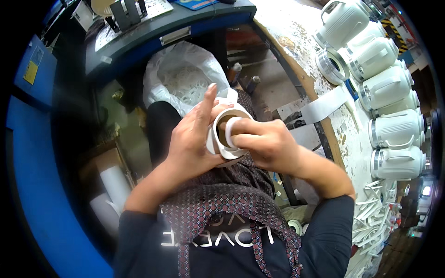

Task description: The person assembles white plastic thermos bodies by inserting inner linings, attaching top handles, and applying labels to the exterior of the containers.

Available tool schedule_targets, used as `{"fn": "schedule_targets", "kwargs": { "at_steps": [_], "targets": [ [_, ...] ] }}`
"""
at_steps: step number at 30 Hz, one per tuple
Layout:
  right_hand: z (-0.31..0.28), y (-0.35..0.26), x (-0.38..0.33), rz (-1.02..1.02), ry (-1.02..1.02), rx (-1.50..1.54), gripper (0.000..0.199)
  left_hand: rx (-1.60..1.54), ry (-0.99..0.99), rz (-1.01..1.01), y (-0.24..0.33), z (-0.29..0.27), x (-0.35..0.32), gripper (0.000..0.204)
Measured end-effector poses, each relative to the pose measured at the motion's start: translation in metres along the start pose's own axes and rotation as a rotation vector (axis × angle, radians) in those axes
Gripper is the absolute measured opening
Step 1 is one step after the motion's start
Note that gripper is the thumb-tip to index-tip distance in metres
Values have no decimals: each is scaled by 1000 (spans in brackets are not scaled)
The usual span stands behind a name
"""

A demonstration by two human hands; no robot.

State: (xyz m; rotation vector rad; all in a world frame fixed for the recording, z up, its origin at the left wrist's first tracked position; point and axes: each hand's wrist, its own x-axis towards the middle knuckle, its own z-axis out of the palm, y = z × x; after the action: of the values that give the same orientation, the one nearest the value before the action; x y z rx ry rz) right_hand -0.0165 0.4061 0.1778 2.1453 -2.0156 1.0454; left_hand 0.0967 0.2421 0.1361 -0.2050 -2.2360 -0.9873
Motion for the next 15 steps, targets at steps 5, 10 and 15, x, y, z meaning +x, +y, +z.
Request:
{"fn": "schedule_targets", "kwargs": {
  "at_steps": [5, 10, 15],
  "targets": [
    [-9, 13, 3, -47, -426, -271, 16, 65, -33, 38, 5, 0, -3, 115],
    [-27, 3, 14, 28, -596, -201, 17, 175, -154, 115, 13, -2, -4, 68],
    [-25, -2, 2, 75, -540, -130, 22, 170, -251, 138, -3, -14, 4, 38]
  ]
}}
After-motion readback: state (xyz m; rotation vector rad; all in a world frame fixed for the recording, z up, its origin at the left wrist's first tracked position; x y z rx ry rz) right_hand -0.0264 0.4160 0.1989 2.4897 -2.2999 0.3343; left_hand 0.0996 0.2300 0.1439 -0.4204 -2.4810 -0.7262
